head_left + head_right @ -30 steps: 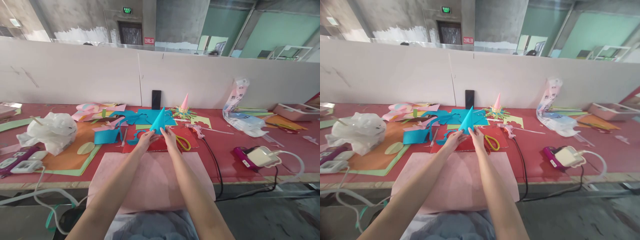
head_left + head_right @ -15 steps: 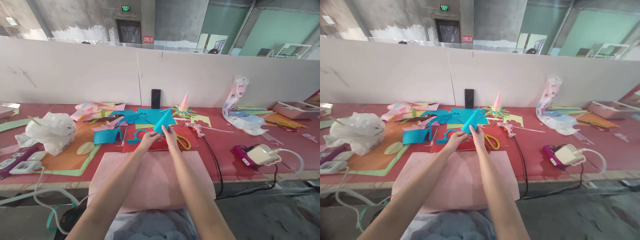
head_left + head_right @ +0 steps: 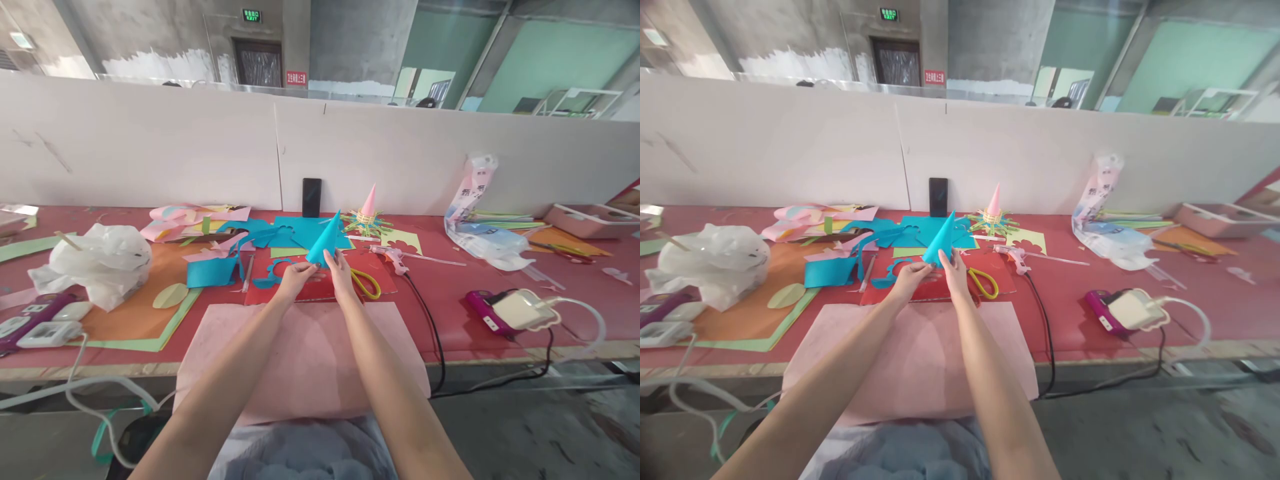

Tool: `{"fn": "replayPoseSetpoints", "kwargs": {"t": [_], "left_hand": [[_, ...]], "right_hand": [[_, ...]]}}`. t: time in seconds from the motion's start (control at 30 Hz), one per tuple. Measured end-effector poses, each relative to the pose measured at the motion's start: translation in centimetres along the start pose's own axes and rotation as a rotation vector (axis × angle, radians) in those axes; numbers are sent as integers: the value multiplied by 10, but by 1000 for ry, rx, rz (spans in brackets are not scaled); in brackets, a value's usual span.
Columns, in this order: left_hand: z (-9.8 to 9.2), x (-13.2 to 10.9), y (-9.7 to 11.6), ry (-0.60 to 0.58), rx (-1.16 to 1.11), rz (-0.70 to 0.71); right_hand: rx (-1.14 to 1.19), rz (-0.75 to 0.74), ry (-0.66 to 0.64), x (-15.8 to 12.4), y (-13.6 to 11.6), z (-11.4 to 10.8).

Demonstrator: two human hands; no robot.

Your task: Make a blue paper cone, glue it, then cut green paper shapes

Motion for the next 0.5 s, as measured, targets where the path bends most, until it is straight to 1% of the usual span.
{"fn": "replayPoseSetpoints", "kwargs": {"t": [0.1,0.3,0.5], "left_hand": [[1,1,-2,-13,9,-15],[1,1,-1,0,22,0],[4,-1,0,-39,8,11]], "right_hand": [[70,-19,34,2,6,-1],[57,-24,124,4,14,-5],[70,-39,148,3,14,-8]]}}
Point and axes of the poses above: each hand's wrist, its own x-axis towards the middle knuckle, its own z-axis out of the palm, y = z × x, the point moved 4 cm from there along x, towards the middle knuckle, and after that the axes turned 15 degrees about -z, right-handed, at the moved point
